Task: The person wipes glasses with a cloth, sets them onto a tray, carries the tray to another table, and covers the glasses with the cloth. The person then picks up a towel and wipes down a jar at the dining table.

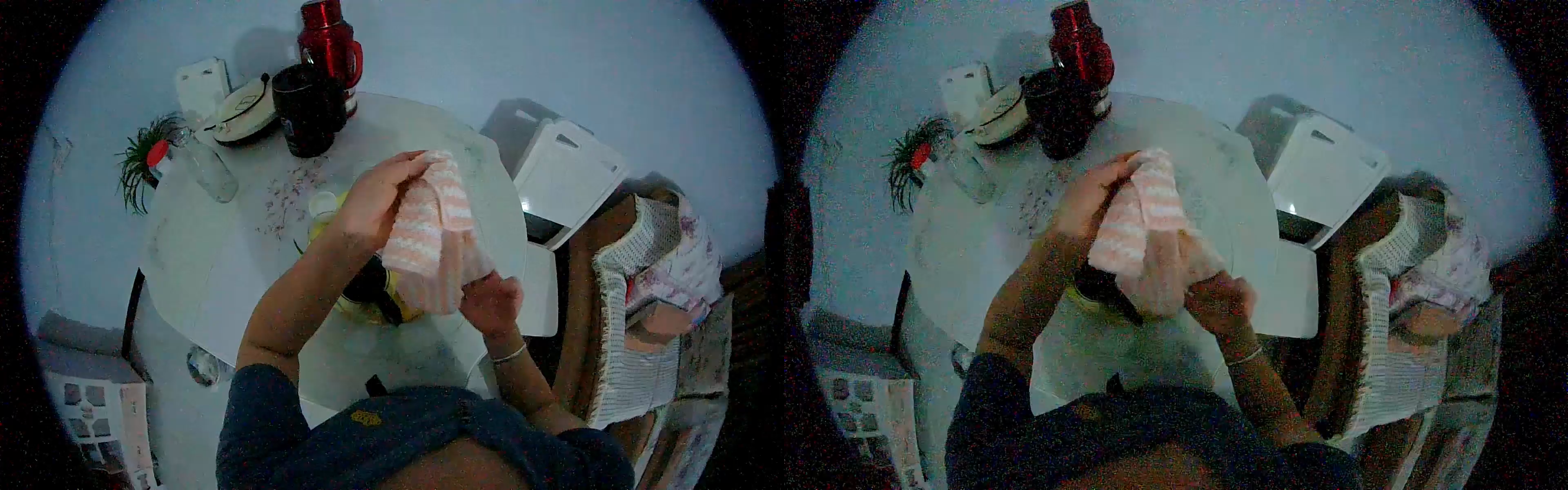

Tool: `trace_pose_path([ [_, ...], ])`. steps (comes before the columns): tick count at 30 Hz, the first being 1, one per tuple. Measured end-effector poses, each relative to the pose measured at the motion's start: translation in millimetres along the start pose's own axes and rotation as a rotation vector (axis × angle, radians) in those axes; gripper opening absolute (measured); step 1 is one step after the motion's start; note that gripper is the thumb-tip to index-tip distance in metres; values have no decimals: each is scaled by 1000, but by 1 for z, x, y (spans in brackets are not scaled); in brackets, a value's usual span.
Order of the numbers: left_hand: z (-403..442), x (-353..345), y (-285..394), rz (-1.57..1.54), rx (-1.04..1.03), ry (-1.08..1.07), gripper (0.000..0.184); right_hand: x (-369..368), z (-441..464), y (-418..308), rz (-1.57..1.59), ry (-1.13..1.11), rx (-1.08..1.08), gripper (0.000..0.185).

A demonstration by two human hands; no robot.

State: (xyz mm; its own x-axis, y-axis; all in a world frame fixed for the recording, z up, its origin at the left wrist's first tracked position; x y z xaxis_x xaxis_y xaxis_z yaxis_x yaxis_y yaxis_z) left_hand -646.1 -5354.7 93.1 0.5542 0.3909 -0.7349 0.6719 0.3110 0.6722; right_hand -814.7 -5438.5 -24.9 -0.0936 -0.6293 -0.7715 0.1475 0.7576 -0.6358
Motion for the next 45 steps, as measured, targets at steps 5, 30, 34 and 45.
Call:
trace_pose_path([
  [5,-3,19,-8,47,111,-111,26,-5,-4,-24,10,106,55,52],
  [30,14,52,34,1103,-124,-351,22,-33,-17,-147,-1574,63,263,28],
  [34,50,45,47,1210,-268,-326,15,-30,18,-160,-1591,202,510,29],
  [45,61,130,27,2035,-630,-246,20,36,62,-58,-2122,-282,503,29],
])
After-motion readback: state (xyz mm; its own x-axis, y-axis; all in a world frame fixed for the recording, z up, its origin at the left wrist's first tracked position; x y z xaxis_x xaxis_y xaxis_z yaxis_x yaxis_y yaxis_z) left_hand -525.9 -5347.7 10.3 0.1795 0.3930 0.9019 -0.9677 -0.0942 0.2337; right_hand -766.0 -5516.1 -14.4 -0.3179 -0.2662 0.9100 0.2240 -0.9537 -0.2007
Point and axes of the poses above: each hand's wrist, its own z-axis towards the middle knuckle, its own x-axis out of the back of the hand, y = z × x, the point moved 3 cm from there along z, towards the middle knuckle, and after that the axes turned 3 degrees about -z, right-handed, at the moved point
